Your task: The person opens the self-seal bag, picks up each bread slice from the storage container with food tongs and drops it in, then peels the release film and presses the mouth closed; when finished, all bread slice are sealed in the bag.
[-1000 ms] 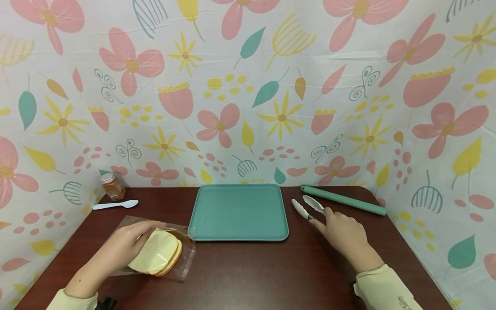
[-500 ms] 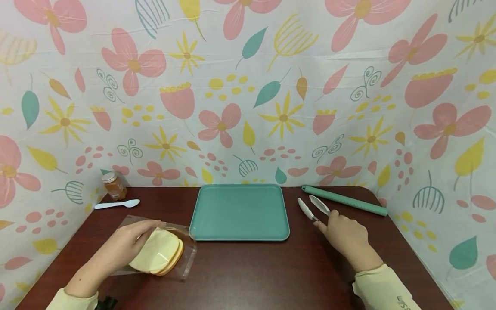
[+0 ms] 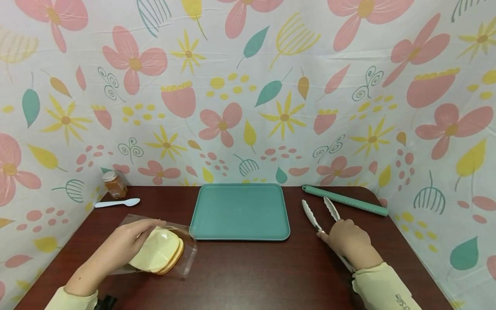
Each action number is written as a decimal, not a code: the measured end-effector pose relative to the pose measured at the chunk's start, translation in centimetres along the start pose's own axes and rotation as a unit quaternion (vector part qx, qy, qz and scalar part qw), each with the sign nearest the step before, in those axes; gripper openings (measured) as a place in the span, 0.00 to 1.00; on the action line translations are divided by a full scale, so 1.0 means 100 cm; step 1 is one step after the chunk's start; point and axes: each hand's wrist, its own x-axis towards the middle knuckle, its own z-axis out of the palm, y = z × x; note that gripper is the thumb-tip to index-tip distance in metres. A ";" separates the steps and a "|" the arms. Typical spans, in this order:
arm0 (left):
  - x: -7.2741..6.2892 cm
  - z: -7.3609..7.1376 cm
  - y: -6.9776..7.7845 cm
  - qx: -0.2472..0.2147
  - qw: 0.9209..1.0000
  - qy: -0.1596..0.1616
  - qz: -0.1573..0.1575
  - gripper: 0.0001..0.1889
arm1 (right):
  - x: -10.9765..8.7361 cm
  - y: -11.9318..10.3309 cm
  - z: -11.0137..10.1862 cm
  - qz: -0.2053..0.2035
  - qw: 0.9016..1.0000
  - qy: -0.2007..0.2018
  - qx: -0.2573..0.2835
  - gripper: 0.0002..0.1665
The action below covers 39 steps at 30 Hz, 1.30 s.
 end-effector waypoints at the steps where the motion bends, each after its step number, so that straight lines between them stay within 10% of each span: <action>1: 0.000 0.000 0.000 0.000 1.000 0.000 0.000 0.17 | 0.000 0.001 0.000 0.002 1.000 -0.007 -0.003 0.61; 12: 0.000 0.001 0.000 0.000 1.000 0.003 0.006 0.16 | -0.004 0.001 0.000 -0.008 1.000 -0.016 -0.008 0.70; 19: -0.001 0.000 0.000 -0.001 1.000 -0.005 0.007 0.17 | -0.009 -0.004 -0.002 0.003 0.999 -0.038 -0.021 0.56; 24: -0.001 0.001 0.001 -0.011 1.000 -0.028 -0.003 0.17 | -0.019 -0.015 -0.009 0.009 1.000 0.018 -0.023 0.56; 31: 0.000 0.000 0.002 -0.009 0.999 -0.052 -0.008 0.18 | -0.041 -0.066 -0.012 -0.098 0.982 0.149 -0.065 0.36; 39: -0.001 -0.001 0.001 -0.044 0.994 -0.101 -0.012 0.18 | -0.063 -0.122 -0.010 -0.209 0.964 0.159 -0.041 0.28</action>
